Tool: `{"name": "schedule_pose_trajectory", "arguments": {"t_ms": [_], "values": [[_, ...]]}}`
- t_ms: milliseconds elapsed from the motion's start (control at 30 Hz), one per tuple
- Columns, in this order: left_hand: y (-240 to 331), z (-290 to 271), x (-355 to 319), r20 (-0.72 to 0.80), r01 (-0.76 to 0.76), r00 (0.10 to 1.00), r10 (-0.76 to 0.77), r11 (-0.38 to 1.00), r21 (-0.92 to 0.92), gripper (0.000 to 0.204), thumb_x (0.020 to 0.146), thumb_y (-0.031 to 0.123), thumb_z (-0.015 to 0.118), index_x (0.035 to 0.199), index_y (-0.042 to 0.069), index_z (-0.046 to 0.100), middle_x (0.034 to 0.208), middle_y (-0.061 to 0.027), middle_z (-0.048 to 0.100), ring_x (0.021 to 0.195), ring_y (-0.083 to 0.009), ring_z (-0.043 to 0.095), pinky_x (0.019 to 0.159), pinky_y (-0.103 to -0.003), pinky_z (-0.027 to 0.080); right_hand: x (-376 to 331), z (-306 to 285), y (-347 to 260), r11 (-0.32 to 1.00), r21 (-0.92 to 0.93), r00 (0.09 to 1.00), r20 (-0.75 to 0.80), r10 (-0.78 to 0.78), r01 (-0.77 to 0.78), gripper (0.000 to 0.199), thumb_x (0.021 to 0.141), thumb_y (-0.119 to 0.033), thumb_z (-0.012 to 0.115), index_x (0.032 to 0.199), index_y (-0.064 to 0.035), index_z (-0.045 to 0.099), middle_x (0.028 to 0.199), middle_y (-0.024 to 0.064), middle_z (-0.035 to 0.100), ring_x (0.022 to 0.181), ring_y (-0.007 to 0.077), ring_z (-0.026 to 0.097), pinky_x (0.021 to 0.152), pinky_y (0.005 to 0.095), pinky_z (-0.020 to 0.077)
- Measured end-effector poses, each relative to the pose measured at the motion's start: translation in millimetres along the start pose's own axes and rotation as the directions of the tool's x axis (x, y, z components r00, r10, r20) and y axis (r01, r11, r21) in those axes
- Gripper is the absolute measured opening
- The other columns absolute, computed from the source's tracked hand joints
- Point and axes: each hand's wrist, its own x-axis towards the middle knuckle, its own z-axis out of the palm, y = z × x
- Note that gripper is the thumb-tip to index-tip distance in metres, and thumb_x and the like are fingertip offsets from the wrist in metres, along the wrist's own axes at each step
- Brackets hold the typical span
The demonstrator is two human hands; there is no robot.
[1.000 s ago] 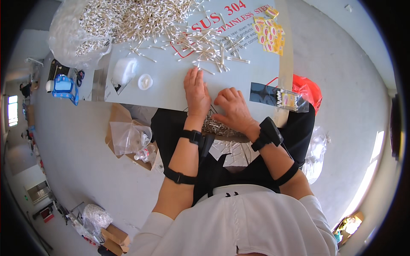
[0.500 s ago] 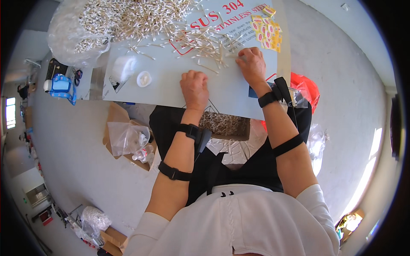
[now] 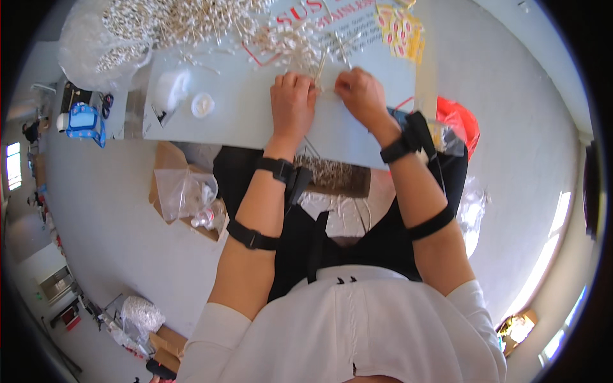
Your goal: Manually aligning cotton swabs and placing them into small clear plastic bags.
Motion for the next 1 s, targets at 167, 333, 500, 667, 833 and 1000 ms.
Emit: {"name": "schedule_pose_trajectory", "arguments": {"t_ms": [167,333,500,667,833,1000], "values": [[17,5,-11,-0.074,-0.033,0.997,0.036,0.999,0.044,0.014,0.075,0.008,0.071,0.081,0.009,0.058,0.085,-0.0067,0.057,0.084,-0.0304,0.054,0.074,-0.042,0.045,15,4,2,0.999,0.036,1.0,-0.007,0.008,-0.008,0.008,0.078,-0.016,0.061,0.077,-0.0099,0.066,0.08,0.0112,0.064,0.079,0.0333,0.063,0.07,0.0438,0.0511],[20,8,-11,-0.038,-0.051,0.998,0.049,0.998,-0.028,0.021,0.072,0.009,0.073,0.086,0.007,0.057,0.088,-0.0079,0.057,0.088,-0.0314,0.054,0.077,-0.043,0.044,13,11,4,0.983,0.163,0.996,-0.005,-0.087,0.087,0.01,0.079,-0.018,0.063,0.077,-0.0093,0.067,0.08,0.0114,0.063,0.079,0.0325,0.063,0.072,0.042,0.0512],[-16,-5,6,-0.239,0.014,0.971,-0.012,1.0,0.005,0.034,0.071,0.011,0.075,0.101,0.009,0.059,0.101,-0.0098,0.057,0.098,-0.0334,0.052,0.083,-0.044,0.044,13,14,-15,0.996,0.089,0.994,-0.111,0.017,-0.007,0.029,0.076,-0.03,0.07,0.088,-0.0034,0.068,0.089,0.0158,0.065,0.087,0.0324,0.063,0.076,0.0409,0.0519],[-39,3,26,-0.103,0.122,0.989,-0.105,0.977,0.175,0.034,0.077,0.019,0.075,0.11,0.019,0.066,0.108,-0.0059,0.058,0.107,-0.0305,0.05,0.091,-0.04,0.043,27,30,-25,0.983,-0.181,0.994,-0.107,-0.035,0.015,0.03,0.075,-0.028,0.069,0.091,-0.0021,0.066,0.092,0.0159,0.066,0.091,0.0329,0.063,0.077,0.0431,0.0523],[-54,4,37,-0.217,0.097,0.974,-0.071,0.989,0.109,0.022,0.074,0.016,0.077,0.094,0.017,0.069,0.098,-0.0061,0.056,0.097,-0.0308,0.053,0.082,-0.043,0.046,42,21,-4,0.996,-0.089,0.998,-0.063,0.015,-0.021,0.016,0.078,-0.024,0.065,0.085,-0.009,0.066,0.085,0.0114,0.064,0.085,0.0327,0.063,0.074,0.042,0.0507],[-53,-1,35,-0.128,0.209,0.972,-0.199,0.975,0.071,0.014,0.072,0.013,0.077,0.083,0.015,0.068,0.084,-0.0053,0.056,0.088,-0.029,0.056,0.073,-0.041,0.049,33,0,14,1.0,0.026,1.0,-0.013,0.004,-0.004,0.009,0.078,-0.018,0.065,0.081,-0.0091,0.067,0.08,0.0097,0.061,0.08,0.0313,0.062,0.072,0.0411,0.05]]}}
